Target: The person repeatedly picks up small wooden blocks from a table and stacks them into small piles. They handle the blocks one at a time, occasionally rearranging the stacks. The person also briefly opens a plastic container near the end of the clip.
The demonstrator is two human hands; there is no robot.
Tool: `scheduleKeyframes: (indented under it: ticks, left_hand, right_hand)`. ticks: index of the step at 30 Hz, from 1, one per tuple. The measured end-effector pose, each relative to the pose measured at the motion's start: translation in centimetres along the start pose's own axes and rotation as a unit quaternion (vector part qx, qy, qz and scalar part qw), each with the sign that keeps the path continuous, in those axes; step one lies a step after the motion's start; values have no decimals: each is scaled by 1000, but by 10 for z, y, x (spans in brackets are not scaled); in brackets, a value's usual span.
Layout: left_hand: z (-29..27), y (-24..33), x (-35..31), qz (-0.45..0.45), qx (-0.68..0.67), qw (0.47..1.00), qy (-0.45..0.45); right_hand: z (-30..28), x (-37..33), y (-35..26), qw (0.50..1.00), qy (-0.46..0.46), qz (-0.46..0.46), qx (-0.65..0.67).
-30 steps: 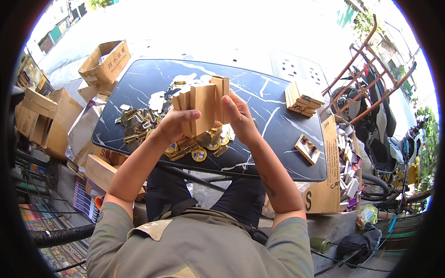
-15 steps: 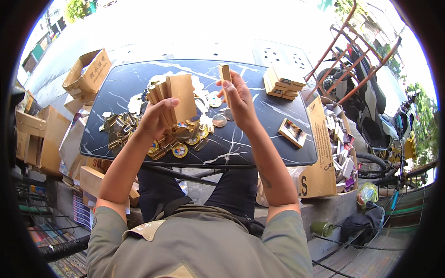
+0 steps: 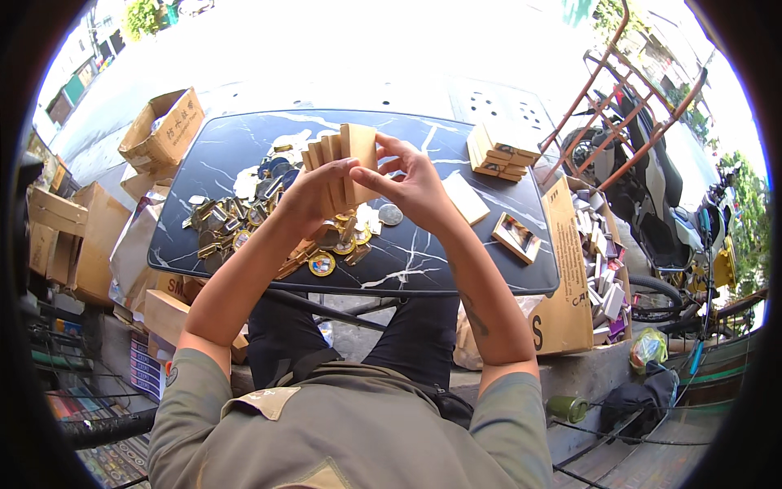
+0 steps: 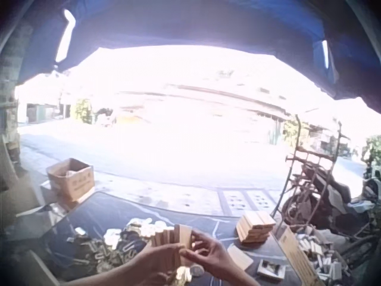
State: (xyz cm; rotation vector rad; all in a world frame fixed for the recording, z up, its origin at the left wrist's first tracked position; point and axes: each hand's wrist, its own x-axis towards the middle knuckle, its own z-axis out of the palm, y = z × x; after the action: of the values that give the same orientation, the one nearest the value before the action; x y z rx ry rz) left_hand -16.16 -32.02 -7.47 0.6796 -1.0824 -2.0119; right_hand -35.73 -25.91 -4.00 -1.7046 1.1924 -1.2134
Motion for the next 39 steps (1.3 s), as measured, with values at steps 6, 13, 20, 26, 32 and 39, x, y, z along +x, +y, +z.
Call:
scheduleKeyframes:
  ticks: [6,13,20,26,32,39]
  left_hand:
    - [-22,32,-8,41,19,998,-44]
    - [-24,31,-16,123,130,983,39]
    - [-25,26,-20,115,138,983,24]
    - [-24,22,-22,115,167,977,62]
    - [-25,22,-21,130,184,973,56]
    - [-22,25,-20,195,242,949,43]
  right_hand:
    - [23,37,-12,989,-92,48,102]
    - [45,36,7,983,-63,21,174]
    - [31,30,19,971,-28,23,235]
    - [26,30,20,959,-101,19,263]
    - [22,29,23,954,-130,13,268]
    - [25,28,24,959,-82,-4,272]
